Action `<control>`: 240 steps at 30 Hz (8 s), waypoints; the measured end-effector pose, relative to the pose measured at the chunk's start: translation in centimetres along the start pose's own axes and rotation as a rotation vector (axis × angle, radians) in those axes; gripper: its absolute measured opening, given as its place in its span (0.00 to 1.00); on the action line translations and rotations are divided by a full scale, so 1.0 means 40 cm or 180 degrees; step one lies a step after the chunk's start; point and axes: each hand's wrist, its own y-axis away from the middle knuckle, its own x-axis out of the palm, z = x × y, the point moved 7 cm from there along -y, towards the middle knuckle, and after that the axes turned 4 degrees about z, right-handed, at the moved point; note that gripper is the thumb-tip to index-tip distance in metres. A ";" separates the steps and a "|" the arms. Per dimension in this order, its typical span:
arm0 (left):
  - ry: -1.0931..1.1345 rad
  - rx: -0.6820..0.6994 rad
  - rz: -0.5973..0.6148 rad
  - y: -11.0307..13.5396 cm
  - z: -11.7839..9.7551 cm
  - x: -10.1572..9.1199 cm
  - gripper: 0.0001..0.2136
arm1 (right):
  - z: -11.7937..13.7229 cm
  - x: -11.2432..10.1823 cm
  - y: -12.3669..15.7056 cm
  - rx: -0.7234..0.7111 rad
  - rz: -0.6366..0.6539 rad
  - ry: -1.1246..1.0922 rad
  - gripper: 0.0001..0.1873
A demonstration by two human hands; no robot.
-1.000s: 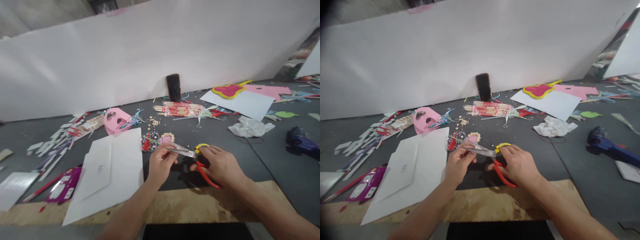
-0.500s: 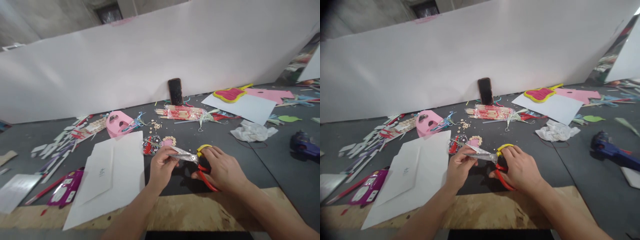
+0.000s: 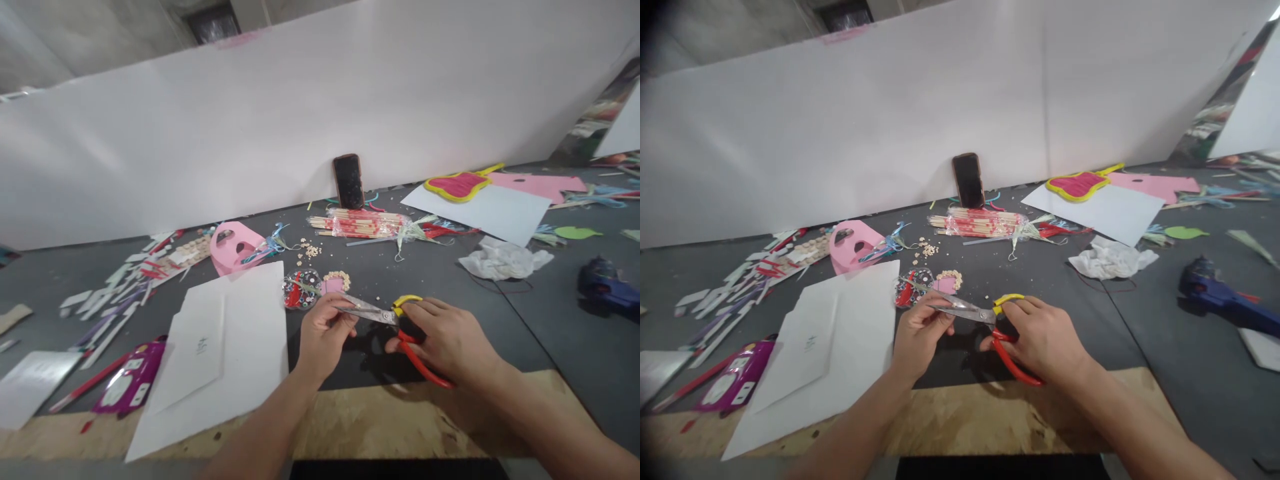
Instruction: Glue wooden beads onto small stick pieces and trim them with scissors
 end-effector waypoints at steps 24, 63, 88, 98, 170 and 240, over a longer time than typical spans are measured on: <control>0.0023 -0.0040 0.0045 -0.001 0.005 -0.001 0.06 | -0.004 0.008 -0.008 0.0047 -0.0001 -0.0128 0.18; 0.0131 -0.0217 0.0102 0.002 0.009 0.006 0.06 | 0.000 0.033 0.004 0.0051 0.0339 -0.0052 0.19; 0.0195 -0.0212 0.0270 0.002 0.002 0.013 0.09 | 0.010 0.008 0.001 -0.0033 0.0075 0.0053 0.19; 0.0386 -0.0497 0.0068 0.003 0.026 0.004 0.04 | 0.001 0.018 -0.008 0.0202 0.0192 0.0118 0.20; 0.0125 -0.0312 0.0210 0.002 0.006 -0.003 0.08 | 0.001 0.007 -0.009 0.0254 0.0229 0.0069 0.22; -0.0181 -0.0587 0.0331 0.006 0.011 0.011 0.11 | 0.003 0.037 0.007 0.0385 0.0986 -0.0778 0.19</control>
